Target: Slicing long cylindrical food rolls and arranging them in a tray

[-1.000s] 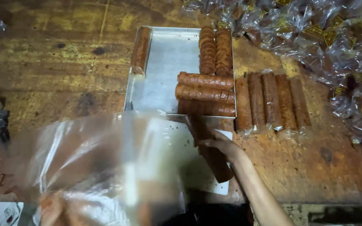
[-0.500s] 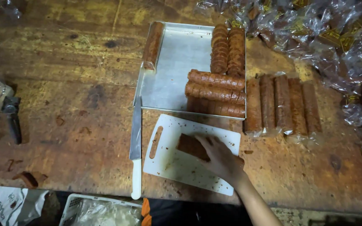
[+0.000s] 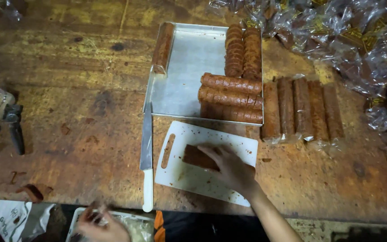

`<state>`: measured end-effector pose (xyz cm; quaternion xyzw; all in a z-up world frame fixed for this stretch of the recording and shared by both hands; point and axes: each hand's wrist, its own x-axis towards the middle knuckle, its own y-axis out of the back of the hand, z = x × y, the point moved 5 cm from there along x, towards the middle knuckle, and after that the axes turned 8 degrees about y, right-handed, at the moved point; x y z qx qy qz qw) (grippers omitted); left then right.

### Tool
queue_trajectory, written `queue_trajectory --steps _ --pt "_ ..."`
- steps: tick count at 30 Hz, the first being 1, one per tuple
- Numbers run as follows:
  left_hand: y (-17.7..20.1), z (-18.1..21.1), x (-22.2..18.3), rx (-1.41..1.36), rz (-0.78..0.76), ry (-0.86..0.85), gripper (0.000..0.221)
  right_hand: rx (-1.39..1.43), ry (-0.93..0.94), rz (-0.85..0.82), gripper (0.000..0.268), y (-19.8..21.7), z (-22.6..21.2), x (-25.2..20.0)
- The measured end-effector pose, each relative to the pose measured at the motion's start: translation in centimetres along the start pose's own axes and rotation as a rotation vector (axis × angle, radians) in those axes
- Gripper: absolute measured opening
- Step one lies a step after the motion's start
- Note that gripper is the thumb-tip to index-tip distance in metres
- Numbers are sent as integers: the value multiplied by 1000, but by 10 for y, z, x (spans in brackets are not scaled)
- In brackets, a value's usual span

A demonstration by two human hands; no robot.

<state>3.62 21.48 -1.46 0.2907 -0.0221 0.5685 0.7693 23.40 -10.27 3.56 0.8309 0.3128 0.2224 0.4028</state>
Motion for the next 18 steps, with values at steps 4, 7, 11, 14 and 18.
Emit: queue_trajectory --steps 4,7,11,14,18 --pt "-61 44 -10 348 -581 -141 50 -21 -127 -62 76 -7 8 -1" --pt "-82 48 -22 486 -660 -270 43 21 -82 -14 69 -2 9 -6" --pt "-86 39 -14 434 -750 -62 41 58 -86 -38 71 2 7 -9" --pt "-79 71 -2 435 -843 182 55 74 -42 14 69 0 9 -5" --pt "-74 99 -22 359 -994 346 12 -9 -36 55 56 -9 10 6"
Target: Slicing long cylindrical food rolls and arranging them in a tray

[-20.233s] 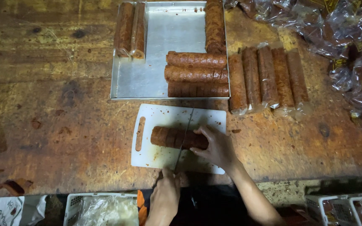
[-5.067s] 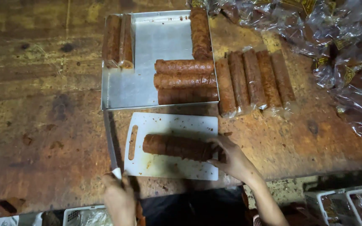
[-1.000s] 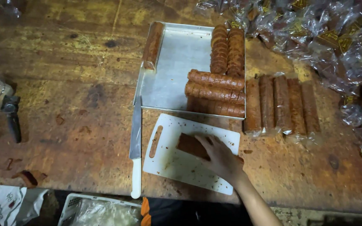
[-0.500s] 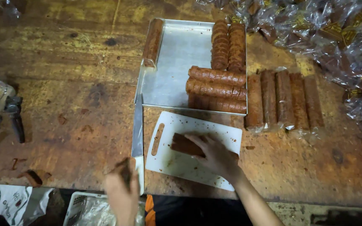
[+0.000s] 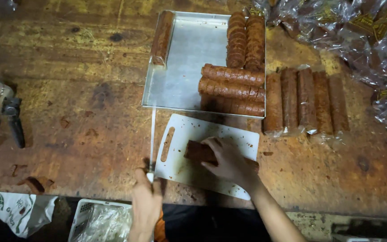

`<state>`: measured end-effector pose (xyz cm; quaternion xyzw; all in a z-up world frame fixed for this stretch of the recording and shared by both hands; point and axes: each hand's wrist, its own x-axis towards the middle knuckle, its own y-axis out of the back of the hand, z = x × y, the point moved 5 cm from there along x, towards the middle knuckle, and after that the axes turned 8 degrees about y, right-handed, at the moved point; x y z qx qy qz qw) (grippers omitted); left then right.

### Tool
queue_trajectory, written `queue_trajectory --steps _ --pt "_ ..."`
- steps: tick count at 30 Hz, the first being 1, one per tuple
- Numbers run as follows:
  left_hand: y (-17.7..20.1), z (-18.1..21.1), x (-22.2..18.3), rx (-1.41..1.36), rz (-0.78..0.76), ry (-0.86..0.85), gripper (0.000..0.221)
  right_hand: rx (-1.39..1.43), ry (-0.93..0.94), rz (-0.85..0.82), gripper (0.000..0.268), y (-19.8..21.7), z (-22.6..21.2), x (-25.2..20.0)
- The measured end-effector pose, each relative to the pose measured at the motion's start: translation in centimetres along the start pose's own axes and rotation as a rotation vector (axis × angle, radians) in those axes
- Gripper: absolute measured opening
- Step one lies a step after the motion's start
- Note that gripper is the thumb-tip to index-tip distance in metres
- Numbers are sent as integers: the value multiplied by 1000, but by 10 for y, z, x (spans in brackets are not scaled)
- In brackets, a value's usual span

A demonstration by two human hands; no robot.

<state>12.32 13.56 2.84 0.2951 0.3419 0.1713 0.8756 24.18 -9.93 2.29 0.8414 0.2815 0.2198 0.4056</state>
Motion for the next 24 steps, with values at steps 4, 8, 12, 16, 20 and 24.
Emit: queue_trajectory --steps 4,8,12,16,20,24 --pt "-36 13 -5 61 4 -240 20 -24 -38 -9 62 -16 7 2" --pt "-63 32 -10 206 -110 -245 16 99 -14 93 54 -4 0 4" --pt "-95 34 8 338 2 -263 33 149 -9 131 60 -16 13 1" --pt "-94 49 10 349 -64 -236 25 150 -40 130 63 -5 0 2" --pt "-89 57 7 322 -140 -142 30 191 -102 119 55 -7 3 2" --pt "-96 52 11 380 -118 -153 25 184 -62 136 49 -6 1 3"
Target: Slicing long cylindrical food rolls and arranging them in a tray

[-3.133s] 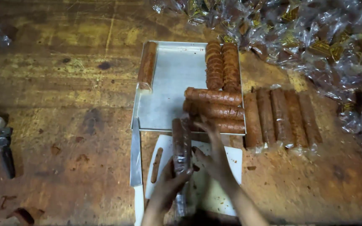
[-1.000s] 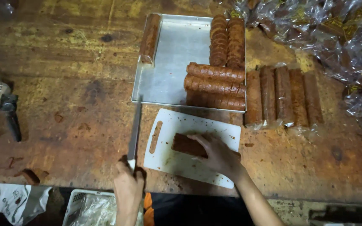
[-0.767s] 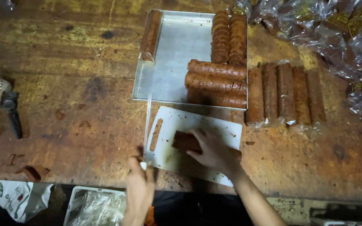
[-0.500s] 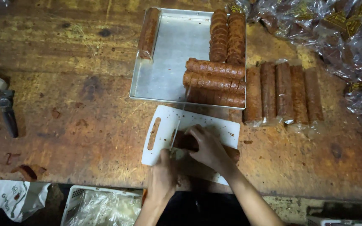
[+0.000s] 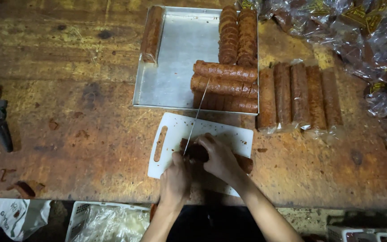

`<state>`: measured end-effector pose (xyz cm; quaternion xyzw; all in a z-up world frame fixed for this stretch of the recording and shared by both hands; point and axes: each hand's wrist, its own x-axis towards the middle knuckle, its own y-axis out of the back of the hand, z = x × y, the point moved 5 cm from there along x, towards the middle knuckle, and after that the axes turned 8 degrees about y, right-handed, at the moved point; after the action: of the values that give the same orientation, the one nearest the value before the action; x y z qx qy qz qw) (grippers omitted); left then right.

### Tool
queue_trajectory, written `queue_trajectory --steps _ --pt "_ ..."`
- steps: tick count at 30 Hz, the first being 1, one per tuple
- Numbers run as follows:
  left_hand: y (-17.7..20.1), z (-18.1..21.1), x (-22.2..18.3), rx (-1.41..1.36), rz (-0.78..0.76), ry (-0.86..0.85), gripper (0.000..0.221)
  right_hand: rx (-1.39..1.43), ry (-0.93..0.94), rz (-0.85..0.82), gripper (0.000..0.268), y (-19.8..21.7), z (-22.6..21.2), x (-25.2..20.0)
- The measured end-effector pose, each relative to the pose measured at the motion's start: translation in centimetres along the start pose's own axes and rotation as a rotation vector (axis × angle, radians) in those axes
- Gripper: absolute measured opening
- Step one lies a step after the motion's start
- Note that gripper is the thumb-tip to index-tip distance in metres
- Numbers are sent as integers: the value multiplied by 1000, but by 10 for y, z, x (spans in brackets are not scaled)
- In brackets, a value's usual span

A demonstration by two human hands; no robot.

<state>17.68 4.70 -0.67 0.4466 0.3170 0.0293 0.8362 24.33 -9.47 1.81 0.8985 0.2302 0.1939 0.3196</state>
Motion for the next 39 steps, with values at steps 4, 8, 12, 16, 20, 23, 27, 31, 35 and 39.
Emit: queue_trajectory --steps 4,8,12,16,20,23,27,31,35,39 --pt "-2 -3 2 30 4 19 14 -53 -26 -23 57 -2 2 -1" --pt "-16 -15 4 29 44 -14 9 -103 -9 4 53 -7 4 -5" --pt "-17 -17 2 72 36 39 8 -152 -8 -1 51 -9 4 -5" --pt "-20 -20 0 174 189 -69 4 -172 -14 4 54 -12 9 -6" --pt "-8 -15 -7 52 35 7 9 -180 -35 8 50 -10 7 -6" --pt "8 -6 -19 22 -71 61 5 -125 -29 18 47 -5 1 -4" --pt "-4 -14 -16 56 -29 67 23 -116 -43 12 41 0 -4 -3" --pt "-3 -19 -21 20 -27 62 15 -151 -62 -4 43 -2 -2 -4" --pt "1 -19 -27 -31 -27 10 6 -118 -44 8 41 -3 -1 -3" --pt "1 -25 -30 -102 -19 27 14 -130 -16 22 41 -3 0 -3"
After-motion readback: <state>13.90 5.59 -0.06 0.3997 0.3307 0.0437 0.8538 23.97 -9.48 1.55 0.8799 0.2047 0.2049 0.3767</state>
